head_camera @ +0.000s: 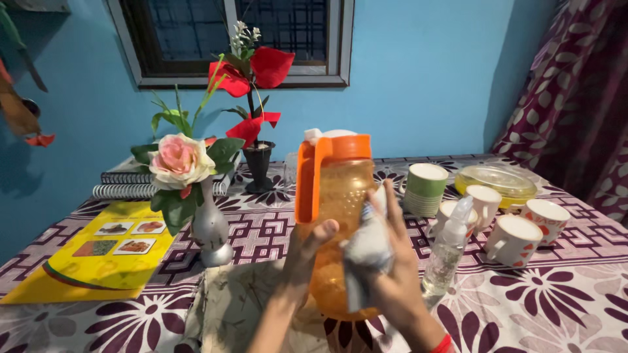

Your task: The person arranges a pink artificial rose with green leaves into a small silver vase on a patterned tablecloth. Then the person wipes the exterior of an orange plastic pitcher with a cloth.

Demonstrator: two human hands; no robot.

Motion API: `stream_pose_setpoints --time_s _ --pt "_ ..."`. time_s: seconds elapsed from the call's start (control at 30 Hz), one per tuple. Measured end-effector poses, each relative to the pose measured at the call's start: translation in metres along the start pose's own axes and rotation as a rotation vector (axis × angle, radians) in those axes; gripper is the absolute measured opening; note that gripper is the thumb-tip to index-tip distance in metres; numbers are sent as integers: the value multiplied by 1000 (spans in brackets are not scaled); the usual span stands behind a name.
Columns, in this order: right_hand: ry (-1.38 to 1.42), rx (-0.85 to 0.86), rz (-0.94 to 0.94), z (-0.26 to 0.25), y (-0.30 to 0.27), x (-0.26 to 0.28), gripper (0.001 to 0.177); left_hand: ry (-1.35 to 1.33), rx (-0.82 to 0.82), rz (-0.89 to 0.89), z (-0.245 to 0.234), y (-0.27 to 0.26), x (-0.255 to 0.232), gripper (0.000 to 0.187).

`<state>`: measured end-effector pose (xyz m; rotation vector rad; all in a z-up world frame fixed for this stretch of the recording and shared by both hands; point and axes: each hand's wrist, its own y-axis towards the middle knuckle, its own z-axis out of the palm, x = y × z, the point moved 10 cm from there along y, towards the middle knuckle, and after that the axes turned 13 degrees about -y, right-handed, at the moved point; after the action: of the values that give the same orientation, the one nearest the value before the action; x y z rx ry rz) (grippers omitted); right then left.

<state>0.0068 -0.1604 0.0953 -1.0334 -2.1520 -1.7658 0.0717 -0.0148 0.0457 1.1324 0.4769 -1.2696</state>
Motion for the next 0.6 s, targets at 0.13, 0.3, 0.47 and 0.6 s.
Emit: stream_pose_setpoints --time_s 0.13,0.3,0.47,0.6 --pt "614 -101 282 -11 7 -48 58 18 44 -131 4 0 15 91" --pt "851 -110 631 -8 -14 -85 48 2 204 -148 14 -6 24 102" --pt "747 -233 756 -4 -25 -100 47 235 119 74 -4 8 4 113" --pt "395 -176 478 -3 -20 -77 29 181 -41 52 -23 11 2 106"
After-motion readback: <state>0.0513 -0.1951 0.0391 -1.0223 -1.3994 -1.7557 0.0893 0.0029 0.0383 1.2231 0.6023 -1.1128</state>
